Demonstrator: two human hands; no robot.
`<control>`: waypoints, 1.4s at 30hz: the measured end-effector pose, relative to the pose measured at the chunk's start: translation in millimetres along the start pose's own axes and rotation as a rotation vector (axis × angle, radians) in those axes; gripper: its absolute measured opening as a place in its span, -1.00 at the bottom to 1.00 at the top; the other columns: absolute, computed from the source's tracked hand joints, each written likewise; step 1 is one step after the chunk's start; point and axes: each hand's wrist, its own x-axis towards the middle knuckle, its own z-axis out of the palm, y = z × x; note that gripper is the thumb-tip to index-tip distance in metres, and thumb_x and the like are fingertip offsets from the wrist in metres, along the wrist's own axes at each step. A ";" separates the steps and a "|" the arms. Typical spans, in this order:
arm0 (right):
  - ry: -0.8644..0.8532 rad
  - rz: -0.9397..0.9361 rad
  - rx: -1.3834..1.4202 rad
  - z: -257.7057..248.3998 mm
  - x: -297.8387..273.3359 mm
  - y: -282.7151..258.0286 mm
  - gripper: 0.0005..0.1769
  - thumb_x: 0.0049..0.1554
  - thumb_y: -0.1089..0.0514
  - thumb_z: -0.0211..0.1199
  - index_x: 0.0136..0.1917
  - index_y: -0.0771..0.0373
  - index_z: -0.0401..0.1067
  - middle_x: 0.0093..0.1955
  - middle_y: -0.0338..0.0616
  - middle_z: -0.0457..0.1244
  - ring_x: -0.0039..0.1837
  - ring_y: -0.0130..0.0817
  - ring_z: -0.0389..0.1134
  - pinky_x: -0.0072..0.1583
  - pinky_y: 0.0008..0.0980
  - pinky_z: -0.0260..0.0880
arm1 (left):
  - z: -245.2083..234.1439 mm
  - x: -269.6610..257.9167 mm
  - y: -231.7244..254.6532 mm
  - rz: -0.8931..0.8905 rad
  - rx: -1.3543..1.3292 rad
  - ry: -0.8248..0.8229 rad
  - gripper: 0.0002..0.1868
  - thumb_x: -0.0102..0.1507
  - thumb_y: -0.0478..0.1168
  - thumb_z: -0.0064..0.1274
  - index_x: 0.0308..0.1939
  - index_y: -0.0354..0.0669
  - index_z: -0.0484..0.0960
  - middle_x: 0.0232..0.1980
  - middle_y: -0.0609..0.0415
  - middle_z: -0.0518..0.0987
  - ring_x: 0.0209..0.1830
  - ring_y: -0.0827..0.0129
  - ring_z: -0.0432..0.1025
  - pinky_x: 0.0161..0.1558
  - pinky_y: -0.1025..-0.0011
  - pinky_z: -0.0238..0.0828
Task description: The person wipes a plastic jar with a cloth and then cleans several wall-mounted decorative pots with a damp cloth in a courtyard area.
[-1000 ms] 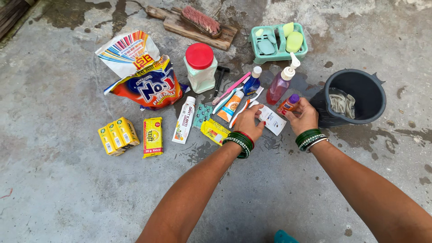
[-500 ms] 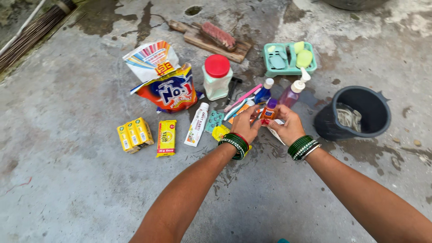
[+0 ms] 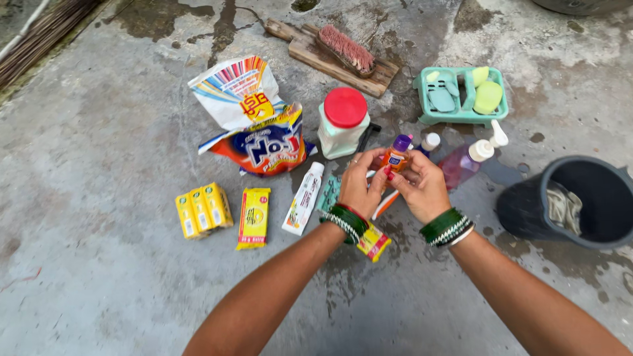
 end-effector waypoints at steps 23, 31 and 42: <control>0.279 0.023 0.206 -32.6 63.8 -253.3 -0.53 0.14 0.51 0.22 0.33 0.45 0.36 0.18 -0.10 0.39 0.19 -0.42 0.42 0.24 -0.38 0.45 | -33.6 131.7 239.1 0.048 0.010 0.068 -0.61 0.33 -0.33 -0.04 0.24 -0.32 0.53 0.07 -0.23 0.62 0.01 -0.01 0.59 0.03 0.23 0.52; 0.444 0.072 0.111 -93.7 11.2 -408.4 -0.48 0.15 0.48 0.18 0.39 0.37 0.33 0.23 -0.14 0.36 0.25 -0.42 0.39 0.27 -0.40 0.40 | -3.0 138.2 408.2 -0.001 -0.055 -0.083 -0.52 0.37 -0.30 -0.13 0.37 -0.37 0.41 0.19 -0.28 0.59 0.15 -0.06 0.55 0.15 0.20 0.46; 0.645 0.025 0.198 -182.0 -88.2 -608.0 -0.49 0.15 0.47 0.18 0.38 0.40 0.34 0.20 -0.13 0.38 0.21 -0.40 0.41 0.25 -0.39 0.41 | 44.6 109.7 664.7 -0.019 -0.089 -0.131 -0.56 0.38 -0.23 -0.09 0.33 -0.32 0.48 0.18 -0.26 0.63 0.17 0.03 0.57 0.13 0.23 0.49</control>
